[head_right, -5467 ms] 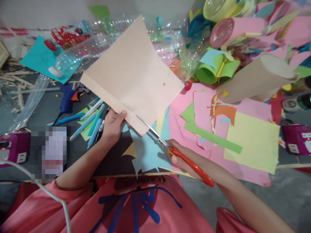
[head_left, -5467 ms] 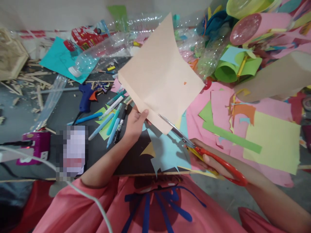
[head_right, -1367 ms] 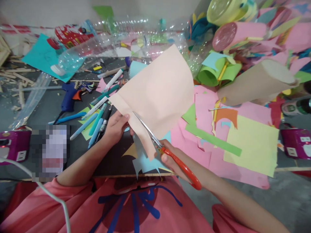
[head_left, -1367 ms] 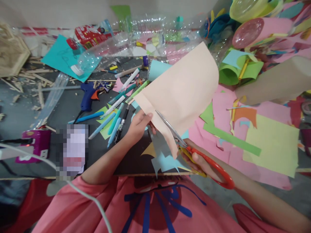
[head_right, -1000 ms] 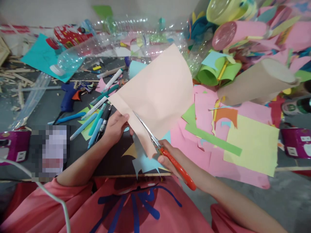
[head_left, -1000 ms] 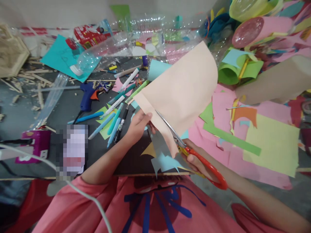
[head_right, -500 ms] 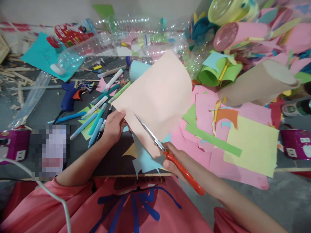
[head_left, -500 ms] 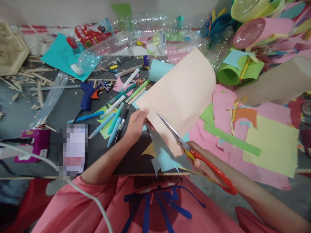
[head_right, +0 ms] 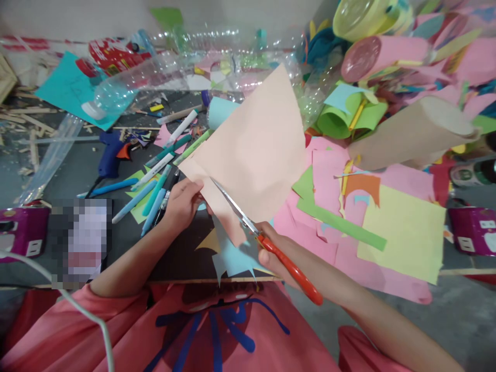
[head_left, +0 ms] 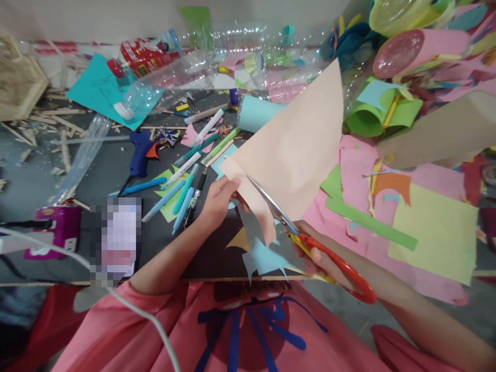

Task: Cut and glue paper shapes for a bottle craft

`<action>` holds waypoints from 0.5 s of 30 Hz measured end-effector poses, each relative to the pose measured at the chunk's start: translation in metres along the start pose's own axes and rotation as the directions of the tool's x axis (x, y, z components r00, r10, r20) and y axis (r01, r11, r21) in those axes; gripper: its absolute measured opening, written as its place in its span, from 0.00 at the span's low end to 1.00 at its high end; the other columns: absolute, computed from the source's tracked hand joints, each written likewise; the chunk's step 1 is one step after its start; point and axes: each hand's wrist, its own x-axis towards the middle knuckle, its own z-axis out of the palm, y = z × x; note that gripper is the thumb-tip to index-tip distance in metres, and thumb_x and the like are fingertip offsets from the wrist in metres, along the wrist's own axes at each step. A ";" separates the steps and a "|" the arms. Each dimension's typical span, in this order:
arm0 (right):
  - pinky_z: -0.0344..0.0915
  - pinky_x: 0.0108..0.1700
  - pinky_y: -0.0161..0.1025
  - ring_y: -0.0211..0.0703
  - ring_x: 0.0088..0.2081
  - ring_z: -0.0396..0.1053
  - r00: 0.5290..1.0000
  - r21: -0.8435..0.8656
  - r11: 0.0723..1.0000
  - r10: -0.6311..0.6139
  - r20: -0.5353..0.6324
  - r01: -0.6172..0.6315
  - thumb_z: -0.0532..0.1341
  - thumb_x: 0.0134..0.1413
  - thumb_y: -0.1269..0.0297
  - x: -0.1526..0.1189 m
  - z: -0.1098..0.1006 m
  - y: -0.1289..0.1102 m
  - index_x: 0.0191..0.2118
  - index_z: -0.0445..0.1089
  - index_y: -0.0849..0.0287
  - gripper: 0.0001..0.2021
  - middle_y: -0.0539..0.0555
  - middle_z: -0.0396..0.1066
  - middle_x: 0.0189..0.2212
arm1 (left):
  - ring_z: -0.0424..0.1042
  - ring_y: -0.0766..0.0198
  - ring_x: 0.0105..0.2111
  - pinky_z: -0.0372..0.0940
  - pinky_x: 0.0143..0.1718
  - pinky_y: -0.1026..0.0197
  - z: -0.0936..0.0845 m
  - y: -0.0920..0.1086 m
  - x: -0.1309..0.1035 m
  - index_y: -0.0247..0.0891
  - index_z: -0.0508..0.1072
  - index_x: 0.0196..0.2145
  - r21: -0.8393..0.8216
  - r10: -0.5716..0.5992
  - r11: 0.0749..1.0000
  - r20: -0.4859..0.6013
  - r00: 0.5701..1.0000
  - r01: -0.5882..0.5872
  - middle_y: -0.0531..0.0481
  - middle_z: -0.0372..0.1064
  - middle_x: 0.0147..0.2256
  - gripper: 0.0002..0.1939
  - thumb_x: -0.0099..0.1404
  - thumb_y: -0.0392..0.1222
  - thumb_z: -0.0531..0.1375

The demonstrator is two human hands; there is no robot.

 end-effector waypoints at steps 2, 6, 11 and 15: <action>0.46 0.19 0.31 0.31 0.21 0.47 1.000 0.034 0.999 0.017 0.017 -0.017 0.48 0.59 0.35 0.003 0.002 -0.004 0.40 0.57 0.54 0.24 0.45 0.52 0.25 | 0.64 0.66 0.14 0.64 0.18 0.61 0.000 0.000 0.000 0.39 0.65 0.22 -0.002 0.017 1.000 -0.006 1.000 -0.017 0.58 0.57 0.13 0.16 0.57 0.52 0.62; 0.43 0.18 0.30 0.30 0.21 0.44 0.999 0.106 0.993 0.045 0.012 -0.046 0.51 0.57 0.34 0.007 0.005 -0.006 0.38 0.56 0.55 0.26 0.44 0.49 0.24 | 0.63 0.67 0.13 0.60 0.15 0.63 0.000 -0.001 -0.001 0.39 0.65 0.23 0.013 0.030 0.999 -0.013 0.999 -0.030 0.59 0.57 0.14 0.16 0.58 0.53 0.63; 0.43 0.18 0.30 0.28 0.20 0.45 0.996 0.201 0.975 0.093 -0.005 -0.090 0.55 0.56 0.36 0.007 0.008 0.011 0.44 0.58 0.54 0.25 0.43 0.50 0.25 | 0.60 0.69 0.11 0.60 0.15 0.63 0.001 -0.001 -0.001 0.39 0.66 0.24 0.010 0.022 1.000 -0.027 0.999 -0.022 0.60 0.57 0.13 0.14 0.57 0.50 0.62; 0.43 0.19 0.30 0.28 0.20 0.45 0.993 0.231 0.966 0.119 0.004 -0.116 0.56 0.57 0.39 0.005 0.008 0.011 0.44 0.58 0.53 0.23 0.42 0.48 0.25 | 0.59 0.70 0.11 0.64 0.17 0.62 0.001 -0.002 0.002 0.39 0.66 0.24 0.007 0.005 1.000 -0.058 0.998 -0.005 0.60 0.58 0.13 0.15 0.55 0.52 0.63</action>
